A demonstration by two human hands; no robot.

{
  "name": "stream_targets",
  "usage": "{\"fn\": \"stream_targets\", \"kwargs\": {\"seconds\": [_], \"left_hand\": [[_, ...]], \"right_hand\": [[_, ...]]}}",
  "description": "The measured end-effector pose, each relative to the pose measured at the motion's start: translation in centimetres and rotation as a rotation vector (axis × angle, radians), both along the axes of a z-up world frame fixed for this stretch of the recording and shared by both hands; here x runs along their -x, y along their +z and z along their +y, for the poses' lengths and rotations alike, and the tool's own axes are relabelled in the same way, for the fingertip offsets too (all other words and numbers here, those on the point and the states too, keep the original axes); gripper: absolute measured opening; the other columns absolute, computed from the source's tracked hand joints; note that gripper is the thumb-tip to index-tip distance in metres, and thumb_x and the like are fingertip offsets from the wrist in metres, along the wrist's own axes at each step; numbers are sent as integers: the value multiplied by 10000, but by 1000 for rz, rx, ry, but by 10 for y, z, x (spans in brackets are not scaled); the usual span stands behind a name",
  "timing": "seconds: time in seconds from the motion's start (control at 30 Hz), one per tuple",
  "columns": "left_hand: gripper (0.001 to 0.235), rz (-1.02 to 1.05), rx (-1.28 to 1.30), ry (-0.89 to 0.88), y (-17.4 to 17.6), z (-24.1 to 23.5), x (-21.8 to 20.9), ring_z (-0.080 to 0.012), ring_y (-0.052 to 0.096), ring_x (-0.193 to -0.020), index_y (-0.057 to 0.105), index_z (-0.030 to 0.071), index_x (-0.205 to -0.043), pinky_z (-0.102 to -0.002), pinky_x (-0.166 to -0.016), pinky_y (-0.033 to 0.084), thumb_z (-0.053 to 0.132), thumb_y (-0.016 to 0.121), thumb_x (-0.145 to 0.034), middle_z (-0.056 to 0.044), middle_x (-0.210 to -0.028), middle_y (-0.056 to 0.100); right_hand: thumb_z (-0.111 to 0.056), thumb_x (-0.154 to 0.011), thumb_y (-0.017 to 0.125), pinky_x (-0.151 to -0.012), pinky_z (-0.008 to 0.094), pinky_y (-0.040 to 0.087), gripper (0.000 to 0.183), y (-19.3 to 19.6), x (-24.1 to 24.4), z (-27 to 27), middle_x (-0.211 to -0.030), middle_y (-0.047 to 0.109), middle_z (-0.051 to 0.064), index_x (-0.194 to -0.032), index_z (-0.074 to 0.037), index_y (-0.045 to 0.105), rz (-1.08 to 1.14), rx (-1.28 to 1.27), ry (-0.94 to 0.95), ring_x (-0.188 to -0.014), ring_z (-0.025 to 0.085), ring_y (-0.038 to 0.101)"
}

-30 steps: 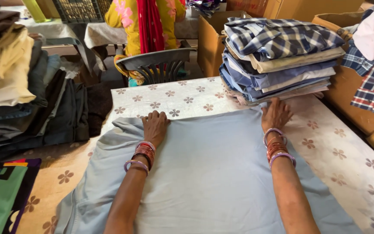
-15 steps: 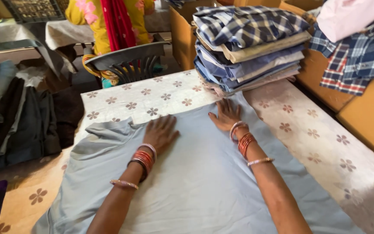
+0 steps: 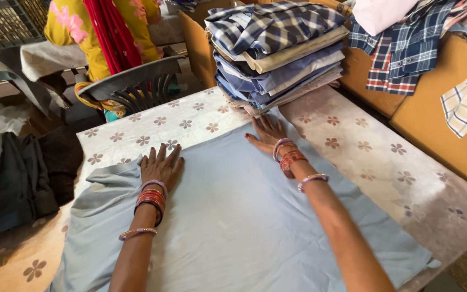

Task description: The person picks up a light blue shirt, shakes it out, and lays it flat on a patterned table. They smooth the fabric with both hands, fold the sleeves inward, fold the sides over, and roll the shirt into a compact bundle, then set it on a stack of folded clothes and begin laying out another garment.

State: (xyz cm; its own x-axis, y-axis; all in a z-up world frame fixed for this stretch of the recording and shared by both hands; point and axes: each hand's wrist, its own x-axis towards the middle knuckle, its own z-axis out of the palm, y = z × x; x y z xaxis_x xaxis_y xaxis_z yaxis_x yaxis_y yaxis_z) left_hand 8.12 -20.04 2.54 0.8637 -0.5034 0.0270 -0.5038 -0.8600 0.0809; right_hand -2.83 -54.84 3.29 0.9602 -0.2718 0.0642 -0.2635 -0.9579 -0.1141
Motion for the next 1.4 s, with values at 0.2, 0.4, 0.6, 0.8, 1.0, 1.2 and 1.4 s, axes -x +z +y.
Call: {"fn": "stream_targets", "kwargs": {"seconds": [0.2,0.4,0.6,0.8,1.0,1.2,1.4], "left_hand": [[606,-13,29,10,-2,-2,1,-307,122,-1560,290,465,-1566,-492,-1255,73,634,241,-987,-26,-1690,184],[605,-15,26,30,3,0,0,-313,118,-1558,287,460,-1564,-499,-1251,72,636,237,-987,-23,-1689,177],[616,-20,128,9,-5,-5,-4,-341,170,-1537,319,394,-1566,-528,-1231,111,582,342,-980,-68,-1667,226],[481,-311,219,-79,-72,-19,-41,-368,327,-1501,523,221,-1452,-524,-1196,309,210,582,-975,-164,-1633,325],[787,-228,162,-81,-20,13,101,-399,373,-1459,349,49,-1583,-551,-1184,318,441,564,-935,-220,-1638,297],[1074,201,-26,292,13,144,101,-397,-63,-1566,42,205,-1639,-814,-1127,-40,903,222,-843,-62,-1712,-77],[720,163,-62,440,10,217,45,-323,-31,-1569,110,496,-1578,-802,-1108,-65,767,201,-917,20,-1717,-33]], "right_hand": [[-646,-1005,308,-1232,551,52,851,17,90,42,-1691,88,189,-1597,-50,168,164,43,271,-1555,311,45],[-624,-985,279,-1271,480,142,829,6,95,-60,-1713,141,86,-1636,-130,138,159,-9,-62,-1566,243,147],[-641,-976,284,-1259,475,63,838,-30,88,-96,-1711,57,49,-1633,-169,65,94,-78,-133,-1576,233,49],[-698,-931,289,-1249,484,72,902,-46,76,-106,-1708,83,70,-1637,-170,100,32,-86,-66,-1568,255,66],[-751,-908,261,-1247,503,56,927,-74,58,-145,-1714,94,53,-1631,-184,139,-12,-22,-67,-1571,244,67],[-743,-910,261,-1236,513,81,907,-90,50,-166,-1717,101,-3,-1631,-203,155,-12,84,-107,-1575,173,71],[-748,-901,230,-1236,516,83,901,-83,54,-162,-1712,85,-29,-1629,-224,137,17,91,-135,-1572,154,45]]}}
